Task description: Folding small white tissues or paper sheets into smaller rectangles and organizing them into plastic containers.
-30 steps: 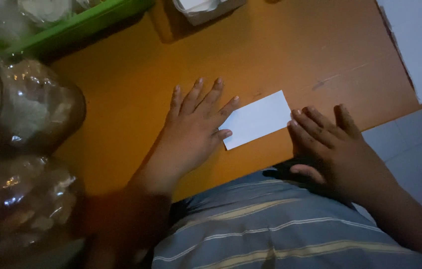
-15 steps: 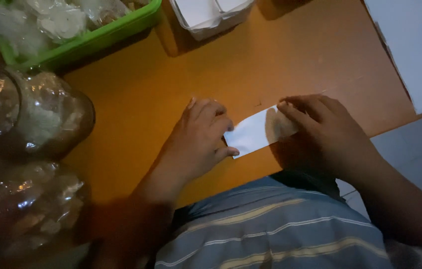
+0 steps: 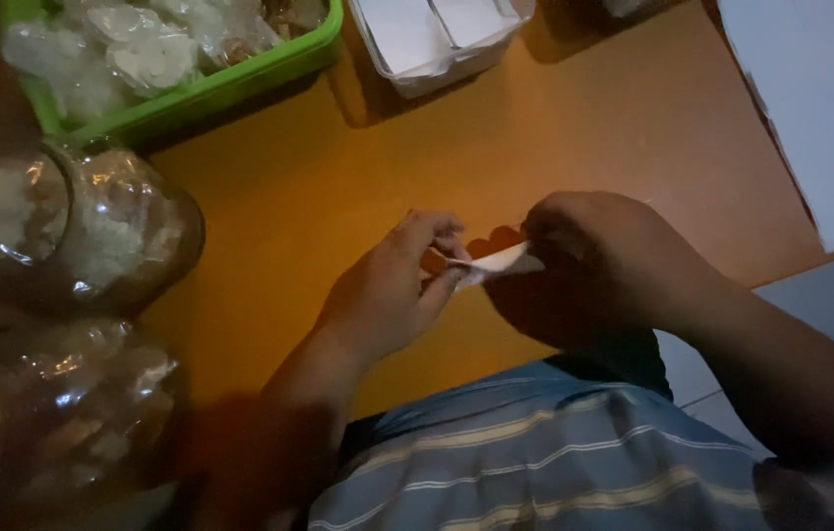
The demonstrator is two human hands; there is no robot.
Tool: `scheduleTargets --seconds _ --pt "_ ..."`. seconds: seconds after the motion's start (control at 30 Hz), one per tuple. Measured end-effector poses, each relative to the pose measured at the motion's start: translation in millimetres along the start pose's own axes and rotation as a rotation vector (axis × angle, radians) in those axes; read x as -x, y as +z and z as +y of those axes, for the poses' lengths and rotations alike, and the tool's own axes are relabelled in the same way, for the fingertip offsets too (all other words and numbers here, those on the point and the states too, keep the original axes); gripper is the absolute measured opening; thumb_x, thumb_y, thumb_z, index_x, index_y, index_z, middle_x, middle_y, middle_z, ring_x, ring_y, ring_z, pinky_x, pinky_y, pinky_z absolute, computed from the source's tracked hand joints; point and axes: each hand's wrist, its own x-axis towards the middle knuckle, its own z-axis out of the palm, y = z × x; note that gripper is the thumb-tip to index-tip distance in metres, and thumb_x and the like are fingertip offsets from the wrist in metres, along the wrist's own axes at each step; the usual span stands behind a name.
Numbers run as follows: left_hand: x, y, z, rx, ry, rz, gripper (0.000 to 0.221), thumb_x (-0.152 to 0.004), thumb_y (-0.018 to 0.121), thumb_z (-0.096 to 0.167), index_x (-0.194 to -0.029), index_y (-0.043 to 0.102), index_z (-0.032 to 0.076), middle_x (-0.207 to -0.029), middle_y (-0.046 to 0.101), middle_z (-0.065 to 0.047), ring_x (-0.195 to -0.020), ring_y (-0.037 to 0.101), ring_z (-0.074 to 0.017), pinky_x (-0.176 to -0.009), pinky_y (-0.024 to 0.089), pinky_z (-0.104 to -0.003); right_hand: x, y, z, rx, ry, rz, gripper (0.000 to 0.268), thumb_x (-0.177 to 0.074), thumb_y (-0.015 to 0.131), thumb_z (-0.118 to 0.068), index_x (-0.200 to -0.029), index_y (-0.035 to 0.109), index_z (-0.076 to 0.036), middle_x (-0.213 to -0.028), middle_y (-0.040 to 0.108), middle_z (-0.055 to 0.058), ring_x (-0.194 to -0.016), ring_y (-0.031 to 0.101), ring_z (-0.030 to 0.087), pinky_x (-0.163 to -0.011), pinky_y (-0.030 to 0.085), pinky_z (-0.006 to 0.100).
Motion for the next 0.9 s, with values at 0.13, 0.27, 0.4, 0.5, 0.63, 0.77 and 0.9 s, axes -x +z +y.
scheduleTargets --seconds 0.13,0.27,0.4,0.5,0.63,0.77,0.9 --pt "-2 -15 22 -0.024 -0.384 0.096 0.038 -0.090 0.067 0.042 -0.123 0.059 0.024 -0.113 0.075 0.006 -0.094 0.077 -0.0165 -0.076 0.056 -0.037 -1 -1 1 -0.357 -0.191 0.215 0.043 -0.077 0.083 -0.007 -0.115 0.063 -0.006 -0.109 0.072 0.011 -0.098 0.076 0.024 -0.091 0.062 0.031" --pt "-13 18 -36 0.397 -0.082 0.478 0.016 -0.093 0.074 0.009 -0.107 0.067 0.007 -0.104 0.072 -0.003 -0.100 0.070 -0.0143 -0.097 0.055 -0.027 -8 -16 -8 -0.427 -0.207 0.286 0.028 -0.090 0.078 -0.008 -0.107 0.056 -0.009 -0.096 0.069 0.008 -0.079 0.074 0.017 -0.073 0.063 0.026" --pt "-37 -2 -44 0.512 -0.056 0.553 0.011 -0.094 0.073 0.005 -0.103 0.068 0.008 -0.097 0.068 0.001 -0.090 0.064 -0.0099 -0.087 0.052 -0.024 -20 -37 -7 -0.309 -0.260 0.313 0.033 -0.088 0.081 -0.016 -0.111 0.059 -0.005 -0.098 0.071 0.012 -0.073 0.069 0.020 -0.060 0.057 0.029" --pt "-53 -37 -20 0.319 -0.055 0.605 0.012 -0.099 0.067 0.016 -0.110 0.069 0.011 -0.100 0.071 0.002 -0.090 0.064 -0.0093 -0.086 0.052 -0.024 -32 -53 -5 -0.143 -0.367 0.396 0.025 -0.101 0.070 -0.023 -0.110 0.057 -0.003 -0.092 0.065 0.012 -0.067 0.061 0.021 -0.054 0.048 0.032" --pt "-95 -71 -7 0.150 0.027 0.665 0.016 -0.101 0.063 0.022 -0.110 0.070 0.011 -0.100 0.073 -0.003 -0.090 0.067 -0.0157 -0.077 0.053 -0.030 -60 -70 -3 -0.103 -0.482 0.512 0.017 -0.107 0.073 -0.012 -0.110 0.060 -0.001 -0.092 0.063 0.012 -0.071 0.056 0.023 -0.060 0.045 0.035" --pt "-154 -90 -23 0.054 0.328 0.757 0.009 -0.102 0.064 0.010 -0.110 0.060 0.014 -0.097 0.064 -0.002 -0.092 0.064 -0.0187 -0.084 0.050 -0.032 -107 -73 12 -0.027 -0.591 0.705 0.014 -0.110 0.071 -0.002 -0.121 0.070 0.006 -0.109 0.073 0.021 -0.086 0.064 0.034 -0.070 0.048 0.042" --pt "-223 -91 -52 0.023 0.254 0.884 0.017 -0.092 0.075 0.016 -0.103 0.062 0.016 -0.090 0.072 -0.003 -0.076 0.067 -0.0181 -0.067 0.049 -0.035 -144 -66 32 0.051 -0.658 0.852 0.014 -0.095 0.074 0.015 -0.104 0.071 0.005 -0.100 0.073 0.020 -0.086 0.063 0.035 -0.082 0.049 0.044"
